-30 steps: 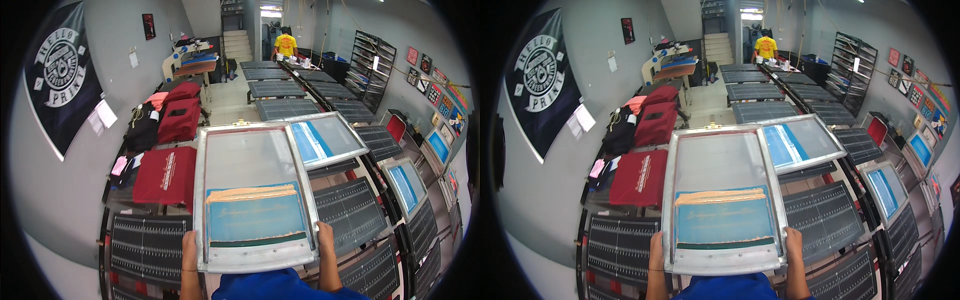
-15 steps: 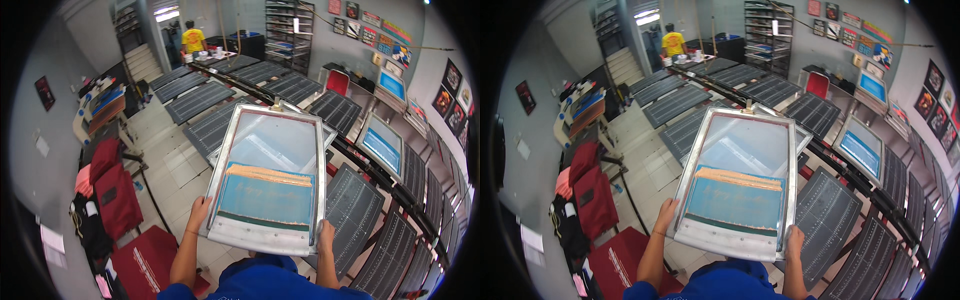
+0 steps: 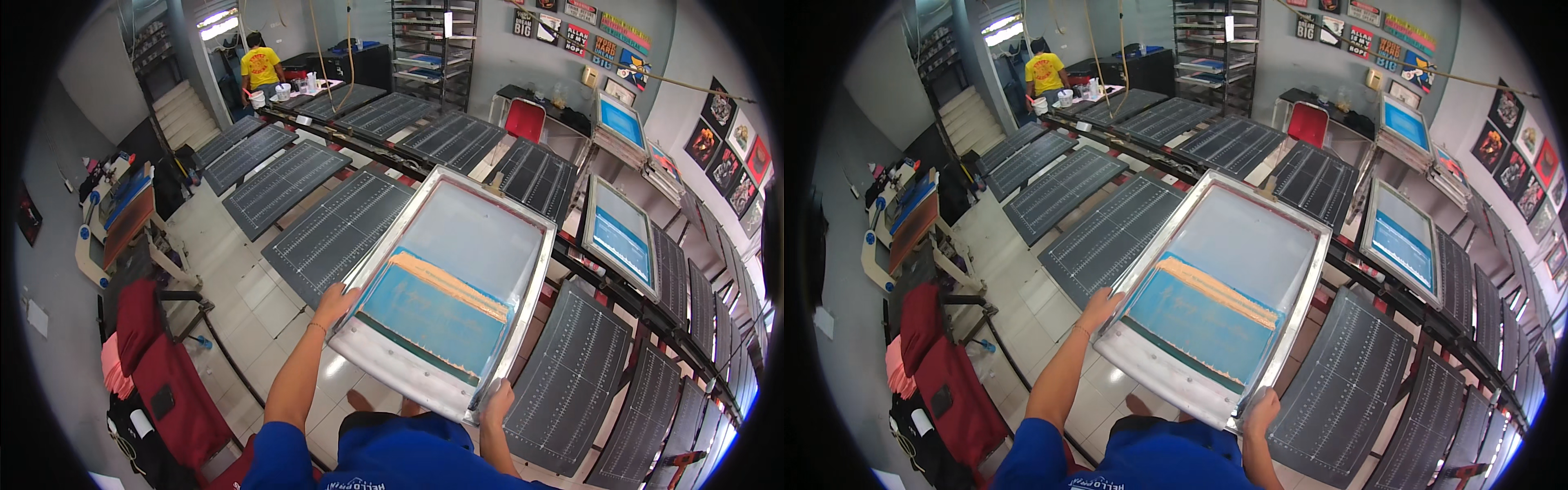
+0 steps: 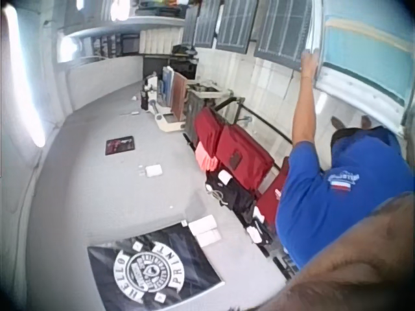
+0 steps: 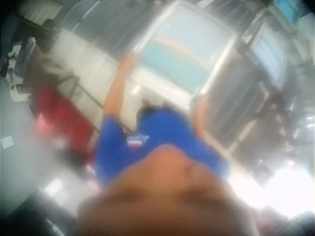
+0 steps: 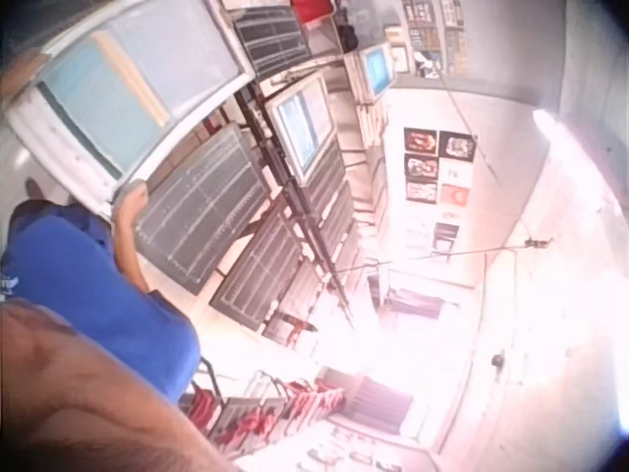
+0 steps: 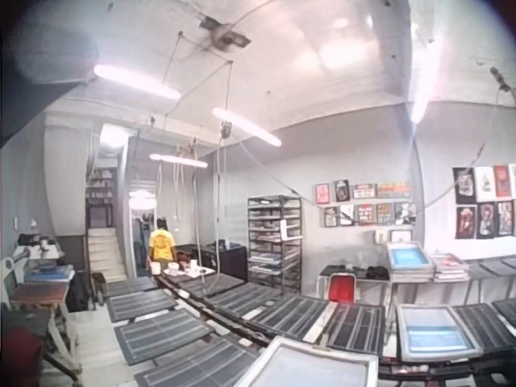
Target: The person carries large screen printing frames and positions them over red t-shirts arranged on alignment tables.
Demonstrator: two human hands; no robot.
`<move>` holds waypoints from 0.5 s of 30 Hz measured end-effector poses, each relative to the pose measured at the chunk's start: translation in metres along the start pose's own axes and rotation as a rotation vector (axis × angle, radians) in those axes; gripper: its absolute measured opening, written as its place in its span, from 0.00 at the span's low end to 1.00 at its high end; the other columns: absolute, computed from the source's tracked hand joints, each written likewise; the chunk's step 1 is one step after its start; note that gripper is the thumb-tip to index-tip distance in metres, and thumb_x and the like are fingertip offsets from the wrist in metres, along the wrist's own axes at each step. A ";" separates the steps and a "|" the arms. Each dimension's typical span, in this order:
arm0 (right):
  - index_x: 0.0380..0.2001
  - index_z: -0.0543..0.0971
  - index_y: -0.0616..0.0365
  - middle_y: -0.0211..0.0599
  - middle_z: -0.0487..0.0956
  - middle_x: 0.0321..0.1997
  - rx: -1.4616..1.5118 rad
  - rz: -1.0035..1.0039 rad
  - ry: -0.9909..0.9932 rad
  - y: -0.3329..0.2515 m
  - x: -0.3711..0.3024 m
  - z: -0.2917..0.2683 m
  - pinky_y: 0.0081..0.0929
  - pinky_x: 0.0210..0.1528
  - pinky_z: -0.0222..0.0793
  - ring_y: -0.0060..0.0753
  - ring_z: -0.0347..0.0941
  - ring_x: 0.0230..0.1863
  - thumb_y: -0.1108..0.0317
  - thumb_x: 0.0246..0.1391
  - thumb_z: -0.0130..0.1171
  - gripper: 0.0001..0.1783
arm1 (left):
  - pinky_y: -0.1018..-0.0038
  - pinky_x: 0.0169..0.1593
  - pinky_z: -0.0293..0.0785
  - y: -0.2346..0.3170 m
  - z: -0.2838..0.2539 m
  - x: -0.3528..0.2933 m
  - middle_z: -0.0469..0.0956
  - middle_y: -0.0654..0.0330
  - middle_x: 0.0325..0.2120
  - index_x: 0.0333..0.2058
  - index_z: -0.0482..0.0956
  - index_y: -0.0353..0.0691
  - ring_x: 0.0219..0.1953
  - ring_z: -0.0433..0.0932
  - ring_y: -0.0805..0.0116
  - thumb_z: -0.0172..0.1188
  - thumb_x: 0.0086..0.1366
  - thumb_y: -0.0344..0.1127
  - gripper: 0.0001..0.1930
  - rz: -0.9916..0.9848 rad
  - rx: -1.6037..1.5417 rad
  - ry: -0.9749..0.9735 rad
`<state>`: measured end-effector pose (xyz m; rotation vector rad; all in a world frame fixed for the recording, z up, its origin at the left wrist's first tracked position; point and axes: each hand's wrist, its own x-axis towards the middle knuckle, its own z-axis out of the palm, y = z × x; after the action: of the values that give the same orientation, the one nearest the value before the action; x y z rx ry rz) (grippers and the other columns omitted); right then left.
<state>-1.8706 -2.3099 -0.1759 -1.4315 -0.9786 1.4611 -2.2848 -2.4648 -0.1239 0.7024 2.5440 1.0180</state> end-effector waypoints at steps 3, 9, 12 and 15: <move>0.20 0.71 0.61 0.27 0.65 0.21 0.037 -0.019 0.031 0.009 -0.003 0.020 0.26 0.28 0.56 0.19 0.59 0.26 0.62 0.57 0.47 0.16 | 0.60 0.51 0.68 -0.002 0.002 0.034 0.75 0.33 0.42 0.40 0.76 0.21 0.46 0.75 0.43 0.55 0.57 0.54 0.32 0.010 -0.051 -0.054; 0.20 0.70 0.60 0.29 0.67 0.21 -0.035 -0.037 0.123 0.015 -0.011 0.058 0.27 0.29 0.58 0.21 0.61 0.25 0.61 0.58 0.45 0.17 | 0.59 0.50 0.69 -0.004 -0.008 0.075 0.78 0.38 0.38 0.37 0.79 0.25 0.44 0.77 0.45 0.55 0.57 0.53 0.29 0.055 -0.018 -0.132; 0.20 0.70 0.59 0.28 0.66 0.21 0.008 0.004 0.135 0.017 -0.017 0.064 0.28 0.29 0.59 0.22 0.61 0.25 0.61 0.59 0.45 0.17 | 0.61 0.49 0.70 -0.009 -0.013 0.078 0.78 0.41 0.37 0.36 0.80 0.26 0.43 0.77 0.47 0.55 0.56 0.52 0.28 0.002 -0.099 -0.193; 0.22 0.71 0.59 0.28 0.67 0.23 0.022 0.011 0.111 0.020 -0.016 0.062 0.27 0.31 0.59 0.22 0.62 0.27 0.61 0.59 0.46 0.16 | 0.62 0.50 0.70 -0.012 -0.014 0.078 0.78 0.40 0.40 0.37 0.80 0.26 0.45 0.76 0.48 0.54 0.57 0.53 0.28 -0.069 -0.131 -0.249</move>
<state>-1.9336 -2.3299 -0.1873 -1.4878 -0.8851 1.3806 -2.3598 -2.4377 -0.1304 0.6559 2.2515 0.9963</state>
